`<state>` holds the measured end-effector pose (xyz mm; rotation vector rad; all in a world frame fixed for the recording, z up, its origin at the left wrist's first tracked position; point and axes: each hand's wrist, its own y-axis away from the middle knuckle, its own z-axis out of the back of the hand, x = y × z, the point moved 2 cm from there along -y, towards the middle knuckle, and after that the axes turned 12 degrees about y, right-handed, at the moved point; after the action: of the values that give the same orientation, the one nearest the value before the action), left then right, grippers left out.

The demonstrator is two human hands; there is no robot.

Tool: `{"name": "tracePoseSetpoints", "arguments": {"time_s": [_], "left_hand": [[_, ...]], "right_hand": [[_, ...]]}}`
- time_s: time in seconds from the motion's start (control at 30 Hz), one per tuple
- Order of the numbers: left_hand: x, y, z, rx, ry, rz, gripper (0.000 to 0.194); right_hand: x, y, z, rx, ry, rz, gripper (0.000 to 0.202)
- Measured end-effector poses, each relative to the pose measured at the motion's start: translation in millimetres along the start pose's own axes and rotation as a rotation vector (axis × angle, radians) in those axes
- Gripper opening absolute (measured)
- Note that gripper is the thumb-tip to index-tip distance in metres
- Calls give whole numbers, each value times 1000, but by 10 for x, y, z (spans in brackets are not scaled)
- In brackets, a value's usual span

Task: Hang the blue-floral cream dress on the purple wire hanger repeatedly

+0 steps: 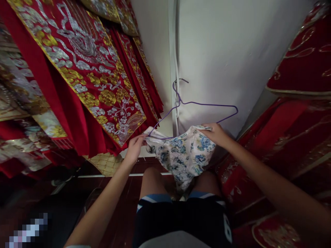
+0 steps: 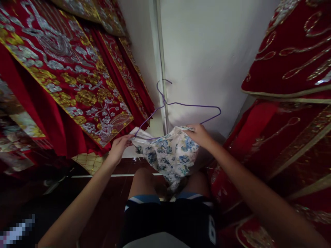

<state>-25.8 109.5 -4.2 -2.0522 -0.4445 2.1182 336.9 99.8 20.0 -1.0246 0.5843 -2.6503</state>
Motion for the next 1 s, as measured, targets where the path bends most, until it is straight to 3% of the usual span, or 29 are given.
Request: {"name": "tracePoseSetpoints", "arguments": {"time_s": [0.1,0.27,0.4,0.53,0.57,0.67,0.77,0.83,0.9,1.0], "left_hand": [[-154,-68,-167,-61,77,-157,37],[-580,-119,-586,82,-195,-507,31],[-744,-249,-780,15,-368,-684,27],[-695,-366,-753,95,-364,-629,23],[-676,-370,-725,103,-395,-599,23],[-664,-334,-635,31,-500,-557,26],[-699,-294,-597,-20,-513,-554,26],[-724,-299,-592,1,-487,-556,28],[-733,-338,-567,28,-450,-562,30],[-686,-449,-460,14,-312,-584,27]], "right_hand": [[49,52,-17,6,-1,17,36],[175,151,-166,11,-67,-14,32],[290,204,-213,-2,-118,-9,32],[313,261,-55,24,-45,116,19],[279,276,24,3,-1,129,29],[67,282,334,-232,123,44,65],[-202,190,613,-462,164,-44,66],[-331,74,713,-438,153,-18,50],[-397,-38,760,-334,94,-16,37],[-378,-126,768,-201,-78,-132,33]]}}
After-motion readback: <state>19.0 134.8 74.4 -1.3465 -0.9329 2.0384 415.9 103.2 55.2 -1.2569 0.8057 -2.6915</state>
